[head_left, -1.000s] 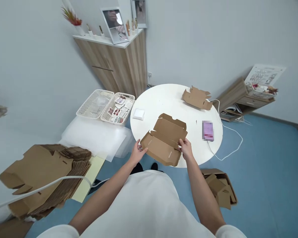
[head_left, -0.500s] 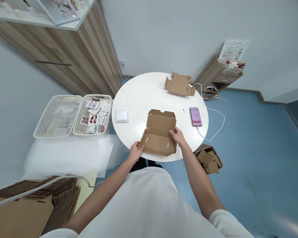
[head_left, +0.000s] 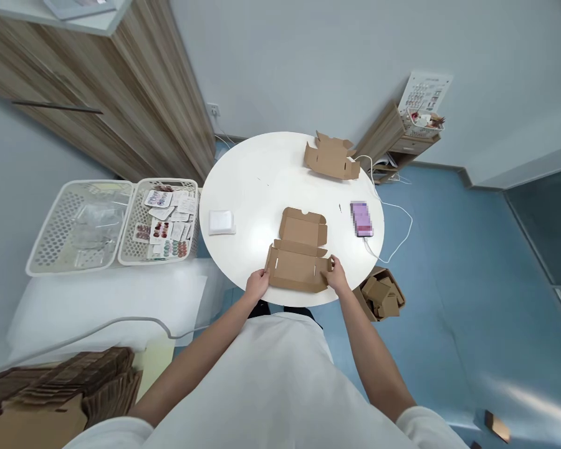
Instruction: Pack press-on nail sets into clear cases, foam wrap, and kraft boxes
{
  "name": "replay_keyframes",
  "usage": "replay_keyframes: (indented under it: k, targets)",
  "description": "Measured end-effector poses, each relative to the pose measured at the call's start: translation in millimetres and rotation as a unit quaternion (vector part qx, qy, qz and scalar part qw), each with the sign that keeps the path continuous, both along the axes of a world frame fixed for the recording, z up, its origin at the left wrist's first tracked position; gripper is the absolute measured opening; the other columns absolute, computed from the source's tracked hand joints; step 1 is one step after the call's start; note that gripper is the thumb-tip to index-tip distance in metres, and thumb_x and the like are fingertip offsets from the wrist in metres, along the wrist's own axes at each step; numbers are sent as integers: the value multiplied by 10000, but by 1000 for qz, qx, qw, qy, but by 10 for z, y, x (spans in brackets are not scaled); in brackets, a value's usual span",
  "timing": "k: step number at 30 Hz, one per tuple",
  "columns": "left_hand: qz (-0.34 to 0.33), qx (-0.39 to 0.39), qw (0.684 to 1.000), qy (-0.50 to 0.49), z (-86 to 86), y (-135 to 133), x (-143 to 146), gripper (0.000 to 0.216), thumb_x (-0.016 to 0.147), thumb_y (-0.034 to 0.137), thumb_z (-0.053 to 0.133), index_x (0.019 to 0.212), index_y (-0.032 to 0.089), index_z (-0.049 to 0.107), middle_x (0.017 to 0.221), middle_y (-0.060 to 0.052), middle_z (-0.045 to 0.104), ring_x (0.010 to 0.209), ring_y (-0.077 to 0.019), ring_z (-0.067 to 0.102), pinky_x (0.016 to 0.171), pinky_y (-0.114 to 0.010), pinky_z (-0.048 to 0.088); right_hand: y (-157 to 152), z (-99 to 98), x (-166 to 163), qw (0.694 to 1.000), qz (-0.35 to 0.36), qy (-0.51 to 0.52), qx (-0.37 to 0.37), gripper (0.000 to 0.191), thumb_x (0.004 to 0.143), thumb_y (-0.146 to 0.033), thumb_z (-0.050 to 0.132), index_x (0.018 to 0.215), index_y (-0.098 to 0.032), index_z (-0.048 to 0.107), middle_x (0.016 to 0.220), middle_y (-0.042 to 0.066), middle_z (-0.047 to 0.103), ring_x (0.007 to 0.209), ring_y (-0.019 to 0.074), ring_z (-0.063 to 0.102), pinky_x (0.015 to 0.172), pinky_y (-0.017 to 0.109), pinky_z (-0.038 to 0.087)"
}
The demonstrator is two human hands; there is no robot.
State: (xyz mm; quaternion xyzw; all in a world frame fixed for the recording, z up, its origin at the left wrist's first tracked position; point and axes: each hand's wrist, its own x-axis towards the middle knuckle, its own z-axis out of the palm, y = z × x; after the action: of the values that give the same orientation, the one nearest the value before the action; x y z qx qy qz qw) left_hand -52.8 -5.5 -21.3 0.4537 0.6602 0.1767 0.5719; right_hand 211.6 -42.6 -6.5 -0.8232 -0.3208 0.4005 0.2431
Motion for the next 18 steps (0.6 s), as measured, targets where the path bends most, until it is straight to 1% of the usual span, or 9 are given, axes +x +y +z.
replay_keyframes:
  k: [4, 6, 7, 8, 10, 12, 15, 16, 18]
  targets:
    - [34, 11, 999, 22, -2, 51, -36, 263, 770, 370, 433, 842, 170, 588, 749, -57, 629, 655, -177, 594, 623, -283, 430, 60, -80, 193, 998, 48, -29, 25, 628, 630, -135, 471, 1249, -193, 385, 1213, 77, 505, 1084, 193, 499, 890, 341, 416]
    - [15, 47, 996, 71, 29, 55, -65, 276, 763, 325, 444, 945, 154, 563, 803, -75, 618, 682, -187, 593, 666, -313, 438, 92, -89, 270, 997, 60, -22, 35, 607, 641, -133, 443, 1242, -201, 392, 1198, 66, 514, 1066, 189, 508, 875, 335, 423]
    - [-6, 88, 990, 114, 57, 50, -74, 312, 754, 300, 459, 1012, 146, 539, 879, -97, 609, 756, -205, 591, 712, -337, 437, 103, -85, 301, 996, 72, -25, 36, 601, 648, -138, 436, 1244, -201, 391, 1186, 66, 517, 1061, 192, 508, 876, 336, 419]
    - [-31, 141, 975, 167, 94, 40, -76, 367, 742, 276, 477, 1082, 140, 507, 978, -125, 585, 862, -231, 573, 767, -366, 425, 110, -76, 326, 995, 88, -36, 34, 599, 655, -144, 436, 1250, -197, 386, 1178, 72, 515, 1062, 199, 503, 884, 341, 409]
    - [-97, 254, 924, 270, 189, 8, -49, 454, 730, 220, 495, 1176, 150, 448, 1169, -165, 489, 1076, -279, 468, 877, -427, 364, 124, -40, 364, 988, 128, -87, 25, 619, 661, -158, 457, 1272, -182, 362, 1189, 104, 486, 1092, 234, 469, 912, 366, 371]
    - [-187, 324, 869, 326, 300, -33, 17, 457, 718, 119, 475, 1168, 195, 469, 1267, -156, 417, 1198, -292, 350, 955, -466, 273, 152, 14, 393, 974, 166, -153, 14, 674, 654, -177, 508, 1301, -179, 318, 1241, 138, 427, 1150, 283, 400, 935, 409, 321]
    - [-325, 348, 809, 345, 453, -95, 151, 530, 634, -15, 457, 1093, 239, 531, 1290, -127, 413, 1252, -277, 283, 1006, -493, 154, 257, 109, 431, 954, 220, -204, 14, 744, 634, -241, 591, 1309, -214, 278, 1326, 138, 336, 1223, 320, 289, 959, 469, 236]
    - [-351, 345, 799, 347, 491, -116, 194, 552, 606, -26, 471, 1086, 240, 535, 1290, -125, 413, 1259, -280, 272, 1012, -502, 123, 311, 135, 443, 951, 234, -201, 21, 735, 632, -276, 607, 1293, -227, 289, 1330, 127, 339, 1230, 314, 281, 965, 478, 211]
    - [-375, 331, 793, 347, 539, -165, 269, 539, 581, 6, 524, 1070, 231, 546, 1286, -126, 417, 1263, -299, 257, 1018, -522, 75, 444, 164, 462, 955, 243, -169, 34, 657, 640, -355, 609, 1230, -239, 344, 1283, 104, 413, 1200, 285, 339, 971, 479, 188]
